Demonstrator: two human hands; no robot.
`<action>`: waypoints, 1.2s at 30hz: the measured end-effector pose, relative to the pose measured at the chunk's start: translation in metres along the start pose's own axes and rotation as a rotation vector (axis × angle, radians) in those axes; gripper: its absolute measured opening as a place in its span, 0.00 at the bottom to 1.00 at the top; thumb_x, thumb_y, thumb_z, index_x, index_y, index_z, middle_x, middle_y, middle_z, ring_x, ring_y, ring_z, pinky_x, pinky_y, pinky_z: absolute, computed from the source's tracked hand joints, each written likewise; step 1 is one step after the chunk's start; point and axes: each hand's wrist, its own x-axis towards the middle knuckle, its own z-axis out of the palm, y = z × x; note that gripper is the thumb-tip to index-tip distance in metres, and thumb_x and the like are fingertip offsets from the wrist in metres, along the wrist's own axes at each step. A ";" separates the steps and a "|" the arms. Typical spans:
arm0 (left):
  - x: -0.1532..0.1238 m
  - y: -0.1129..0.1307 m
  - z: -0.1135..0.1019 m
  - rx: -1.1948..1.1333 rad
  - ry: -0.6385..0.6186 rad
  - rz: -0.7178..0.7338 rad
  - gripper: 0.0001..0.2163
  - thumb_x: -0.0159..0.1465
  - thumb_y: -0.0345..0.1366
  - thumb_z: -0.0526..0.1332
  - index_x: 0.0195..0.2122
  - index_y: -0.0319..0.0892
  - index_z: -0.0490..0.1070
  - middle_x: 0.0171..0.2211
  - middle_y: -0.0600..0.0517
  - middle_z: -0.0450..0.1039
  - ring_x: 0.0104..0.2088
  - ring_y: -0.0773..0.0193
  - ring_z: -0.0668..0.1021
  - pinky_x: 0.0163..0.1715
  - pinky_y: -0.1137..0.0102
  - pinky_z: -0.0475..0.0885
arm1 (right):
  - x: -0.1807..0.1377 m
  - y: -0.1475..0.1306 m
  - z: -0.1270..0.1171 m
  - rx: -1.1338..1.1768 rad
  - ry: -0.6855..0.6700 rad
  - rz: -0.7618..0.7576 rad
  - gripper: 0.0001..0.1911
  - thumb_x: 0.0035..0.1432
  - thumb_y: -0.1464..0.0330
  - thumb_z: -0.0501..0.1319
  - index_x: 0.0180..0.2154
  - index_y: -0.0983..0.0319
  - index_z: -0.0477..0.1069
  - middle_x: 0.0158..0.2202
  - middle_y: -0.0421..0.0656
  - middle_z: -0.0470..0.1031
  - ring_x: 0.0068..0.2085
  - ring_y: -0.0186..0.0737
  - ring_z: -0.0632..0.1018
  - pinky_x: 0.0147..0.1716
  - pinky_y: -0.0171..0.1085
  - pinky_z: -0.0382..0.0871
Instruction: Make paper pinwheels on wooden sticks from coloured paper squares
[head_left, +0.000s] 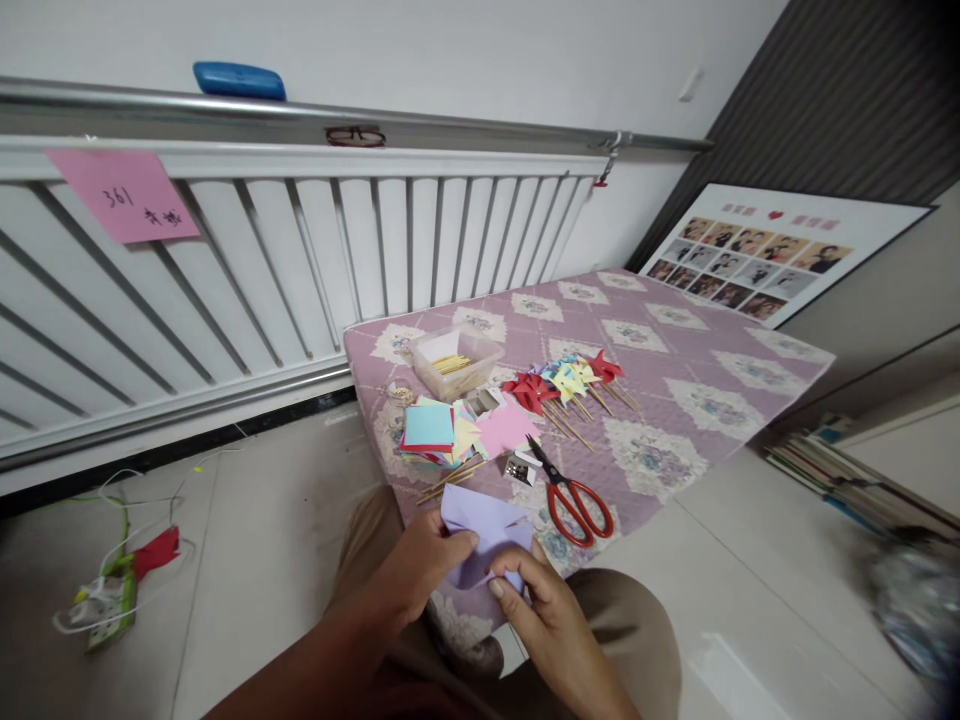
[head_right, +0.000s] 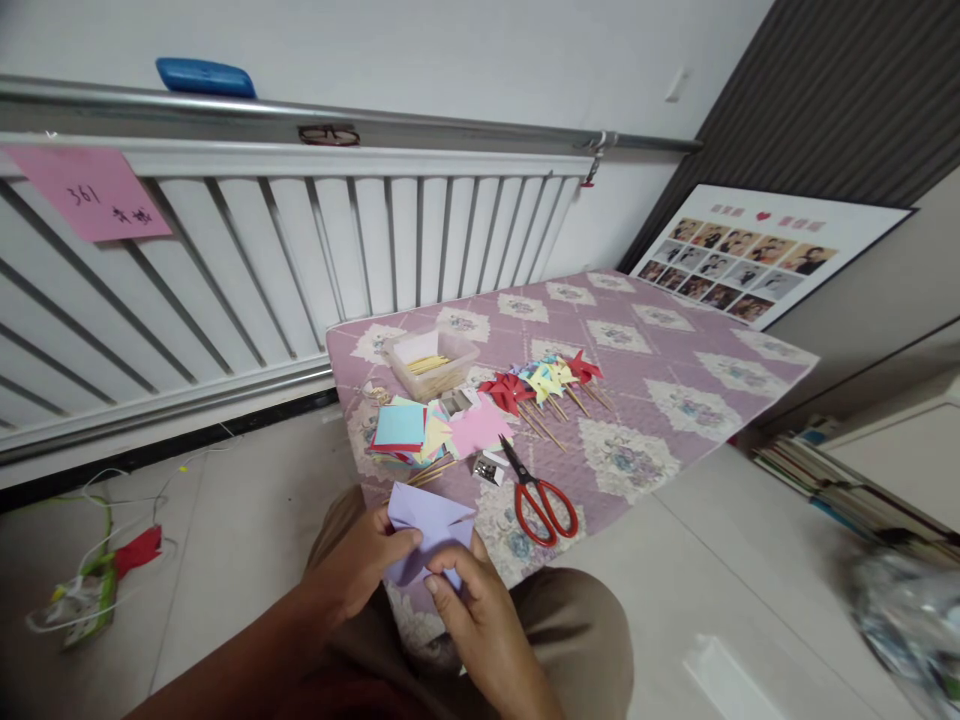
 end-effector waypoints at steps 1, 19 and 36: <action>-0.001 0.001 0.001 -0.005 0.004 0.004 0.07 0.52 0.32 0.59 0.33 0.41 0.73 0.28 0.55 0.74 0.28 0.67 0.71 0.30 0.73 0.66 | 0.000 -0.001 0.001 0.008 0.007 0.008 0.08 0.63 0.63 0.55 0.32 0.57 0.69 0.34 0.40 0.68 0.38 0.41 0.71 0.39 0.36 0.66; -0.006 -0.002 0.003 -0.058 0.026 0.022 0.05 0.53 0.34 0.61 0.29 0.39 0.71 0.24 0.55 0.69 0.25 0.67 0.68 0.28 0.73 0.65 | 0.009 -0.001 0.017 -0.086 0.265 0.022 0.12 0.59 0.65 0.56 0.23 0.59 0.63 0.26 0.38 0.63 0.29 0.37 0.69 0.29 0.33 0.62; -0.009 0.002 0.004 0.075 0.073 0.043 0.05 0.52 0.34 0.59 0.28 0.38 0.71 0.25 0.52 0.70 0.26 0.66 0.69 0.28 0.72 0.65 | 0.013 -0.015 0.015 -0.117 0.318 0.016 0.14 0.57 0.66 0.57 0.20 0.59 0.63 0.24 0.38 0.64 0.27 0.37 0.69 0.28 0.33 0.61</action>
